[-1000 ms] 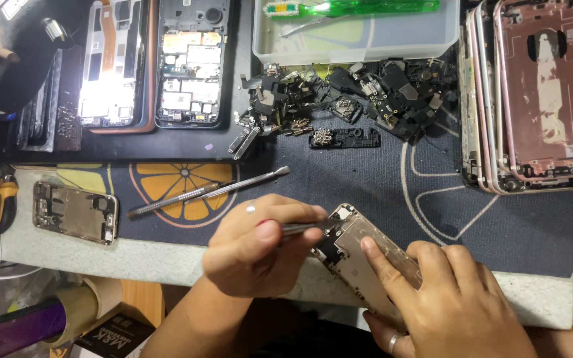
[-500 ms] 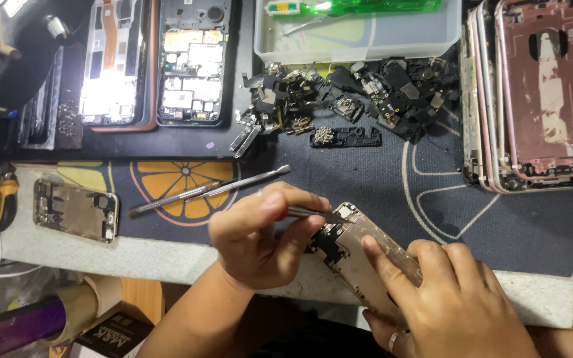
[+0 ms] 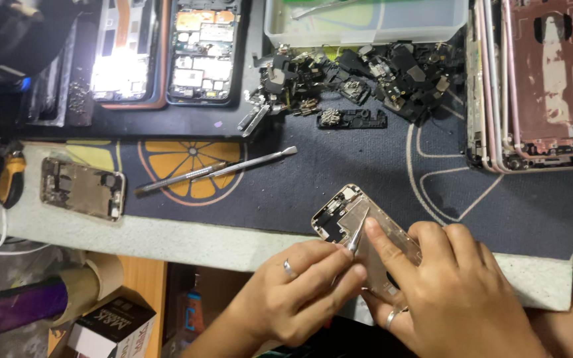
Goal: The person disassembles a smartphone chassis using a screwdriver and tweezers, removes small internal components, and places them on the workbench. The person then uses a soldering iron to work on the internal circuitry of the device.
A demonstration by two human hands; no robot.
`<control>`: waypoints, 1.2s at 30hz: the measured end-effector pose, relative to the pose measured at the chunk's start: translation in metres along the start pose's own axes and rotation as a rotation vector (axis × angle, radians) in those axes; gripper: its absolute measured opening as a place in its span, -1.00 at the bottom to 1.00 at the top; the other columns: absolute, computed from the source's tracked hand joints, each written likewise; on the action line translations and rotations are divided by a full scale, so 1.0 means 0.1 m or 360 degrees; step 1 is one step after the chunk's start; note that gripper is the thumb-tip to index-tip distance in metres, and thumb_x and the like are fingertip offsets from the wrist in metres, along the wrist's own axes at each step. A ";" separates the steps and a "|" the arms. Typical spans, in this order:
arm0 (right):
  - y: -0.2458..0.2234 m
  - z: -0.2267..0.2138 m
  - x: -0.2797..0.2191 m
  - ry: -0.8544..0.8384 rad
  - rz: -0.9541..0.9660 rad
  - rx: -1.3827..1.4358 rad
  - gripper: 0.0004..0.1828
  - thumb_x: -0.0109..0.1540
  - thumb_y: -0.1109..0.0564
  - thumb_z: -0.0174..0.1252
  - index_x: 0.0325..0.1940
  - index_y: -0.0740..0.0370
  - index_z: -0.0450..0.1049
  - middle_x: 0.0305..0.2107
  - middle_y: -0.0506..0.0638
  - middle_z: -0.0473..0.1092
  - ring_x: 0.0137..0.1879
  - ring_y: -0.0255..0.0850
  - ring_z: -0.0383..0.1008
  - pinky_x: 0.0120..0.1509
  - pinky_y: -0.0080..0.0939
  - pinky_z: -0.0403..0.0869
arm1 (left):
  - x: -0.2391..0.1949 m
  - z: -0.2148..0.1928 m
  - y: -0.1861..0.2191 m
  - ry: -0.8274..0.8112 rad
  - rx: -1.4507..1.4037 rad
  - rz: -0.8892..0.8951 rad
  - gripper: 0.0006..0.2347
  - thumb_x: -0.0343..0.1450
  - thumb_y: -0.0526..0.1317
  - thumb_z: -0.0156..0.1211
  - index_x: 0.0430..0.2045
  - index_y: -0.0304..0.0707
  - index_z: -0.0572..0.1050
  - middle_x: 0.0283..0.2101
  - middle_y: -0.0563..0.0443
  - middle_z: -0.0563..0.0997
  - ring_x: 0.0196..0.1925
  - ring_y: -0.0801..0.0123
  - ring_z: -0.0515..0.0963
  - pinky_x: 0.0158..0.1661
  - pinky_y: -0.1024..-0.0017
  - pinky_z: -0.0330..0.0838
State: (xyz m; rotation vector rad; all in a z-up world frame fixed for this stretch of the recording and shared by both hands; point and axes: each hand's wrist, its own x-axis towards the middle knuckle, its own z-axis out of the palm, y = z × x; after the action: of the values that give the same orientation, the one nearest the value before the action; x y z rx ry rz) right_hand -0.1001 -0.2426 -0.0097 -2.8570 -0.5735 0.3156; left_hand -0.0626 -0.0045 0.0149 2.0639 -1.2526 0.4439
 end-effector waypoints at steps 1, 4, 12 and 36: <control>-0.01 -0.01 0.00 0.0017 -0.0008 0.0020 -0.02 -0.05 -0.40 0.31 0.43 -0.13 0.38 -0.16 0.02 0.32 0.02 -0.04 0.35 0.08 0.03 0.45 | -0.04 0.02 0.04 0.0010 0.0048 -0.0007 -0.76 0.28 -0.37 0.33 -0.22 -0.58 0.59 -0.10 -0.35 0.57 -0.10 -0.05 0.66 -0.09 0.17 0.69; -0.02 -0.03 0.01 0.0082 -0.0032 0.0027 -0.01 -0.07 -0.41 0.30 0.42 -0.10 0.41 -0.17 0.03 0.32 0.00 -0.02 0.35 0.07 0.05 0.44 | -0.13 0.11 0.04 0.0095 0.0101 0.0006 -0.85 0.43 -0.42 0.40 -0.21 -0.55 0.58 0.01 -0.36 0.54 -0.01 -0.01 0.65 -0.02 0.21 0.69; -0.04 -0.04 0.02 0.0130 -0.0017 0.0008 -0.07 0.00 -0.44 0.27 0.41 -0.12 0.42 -0.18 0.04 0.34 0.00 -0.01 0.35 0.08 0.05 0.44 | -0.21 0.11 0.09 0.0057 0.0082 -0.0173 -0.82 0.44 -0.36 0.42 -0.27 -0.61 0.56 -0.07 -0.33 0.55 -0.14 0.04 0.65 -0.14 0.20 0.64; -0.02 -0.03 0.04 0.0215 -0.0135 0.0022 -0.01 -0.08 -0.35 0.32 0.40 0.00 0.41 -0.14 0.11 0.33 0.00 0.02 0.35 0.09 0.03 0.42 | -0.19 0.13 0.12 0.0003 0.0222 -0.0234 -0.62 0.28 -0.34 0.14 -0.05 -0.67 0.55 0.07 -0.45 0.59 0.07 -0.09 0.66 0.08 0.17 0.65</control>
State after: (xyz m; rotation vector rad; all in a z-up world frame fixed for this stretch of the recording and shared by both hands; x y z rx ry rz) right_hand -0.0964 -0.2397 -0.0068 -2.8034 -0.6606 0.1110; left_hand -0.0831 -0.0053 -0.0010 2.2545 -1.0866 0.4765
